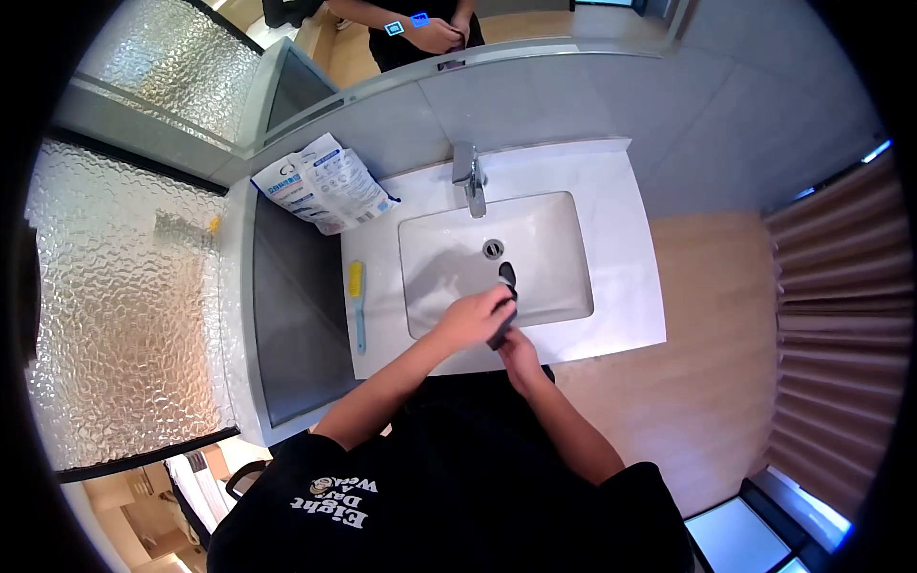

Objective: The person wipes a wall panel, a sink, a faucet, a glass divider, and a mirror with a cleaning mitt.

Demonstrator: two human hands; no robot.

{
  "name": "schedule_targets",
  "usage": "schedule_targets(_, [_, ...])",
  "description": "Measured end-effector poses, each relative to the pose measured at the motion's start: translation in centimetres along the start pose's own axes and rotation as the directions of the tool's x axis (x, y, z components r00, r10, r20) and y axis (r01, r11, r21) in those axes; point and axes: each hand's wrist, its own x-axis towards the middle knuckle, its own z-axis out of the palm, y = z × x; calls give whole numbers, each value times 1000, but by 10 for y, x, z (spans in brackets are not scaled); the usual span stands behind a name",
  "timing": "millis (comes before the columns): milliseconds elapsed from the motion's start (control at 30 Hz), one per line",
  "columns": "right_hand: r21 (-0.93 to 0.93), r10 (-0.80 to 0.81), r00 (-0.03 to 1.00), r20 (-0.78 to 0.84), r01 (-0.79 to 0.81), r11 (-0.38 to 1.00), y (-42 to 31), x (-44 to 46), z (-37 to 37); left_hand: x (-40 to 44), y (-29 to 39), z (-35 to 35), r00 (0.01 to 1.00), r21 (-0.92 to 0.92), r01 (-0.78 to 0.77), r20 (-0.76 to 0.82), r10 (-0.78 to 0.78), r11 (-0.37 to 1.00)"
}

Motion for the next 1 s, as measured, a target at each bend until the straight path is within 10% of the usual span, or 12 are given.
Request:
schedule_targets(200, [235, -242, 964, 107, 212, 949, -39, 29, 48, -2, 40, -17, 983, 74, -184, 24, 183, 980])
schedule_targets(400, [-104, -525, 851, -3, 522, 846, -113, 90, 63, 11, 4, -47, 944, -426, -309, -28, 329, 850])
schedule_targets(533, [-528, -813, 571, 113, 728, 438, -141, 131, 58, 15, -19, -92, 954, 2, -300, -23, 300, 954])
schedule_targets(633, [-750, -756, 386, 529, 629, -204, -134, 209, 19, 48, -43, -106, 940, 16, -224, -261, 220, 974])
schedule_targets(667, [-744, -753, 379, 538, 634, -213, -139, 228, 28, 64, -53, -109, 874, 2, -231, -440, 209, 973])
schedule_targets(733, [-860, -420, 760, 496, 365, -356, -142, 259, 60, 93, -58, -120, 912, 40, -155, -379, 158, 987])
schedule_targets(833, [-879, -405, 835, 372, 457, 135, -143, 233, 127, 125, -58, -123, 958, 295, 27, -282, 60, 955])
schedule_targets(867, [-918, -576, 717, 392, 343, -199, -123, 254, 120, 127, -60, -123, 957, 289, 32, -285, 54, 957])
schedule_targets(967, [-974, -488, 861, 147, 213, 83, -139, 213, 151, 128, -69, -116, 946, 346, 10, -309, 103, 938])
schedule_targets(1000, [-848, -479, 876, 55, 295, 441, -134, 214, 148, 127, -71, -111, 921, 382, 5, -361, 144, 924])
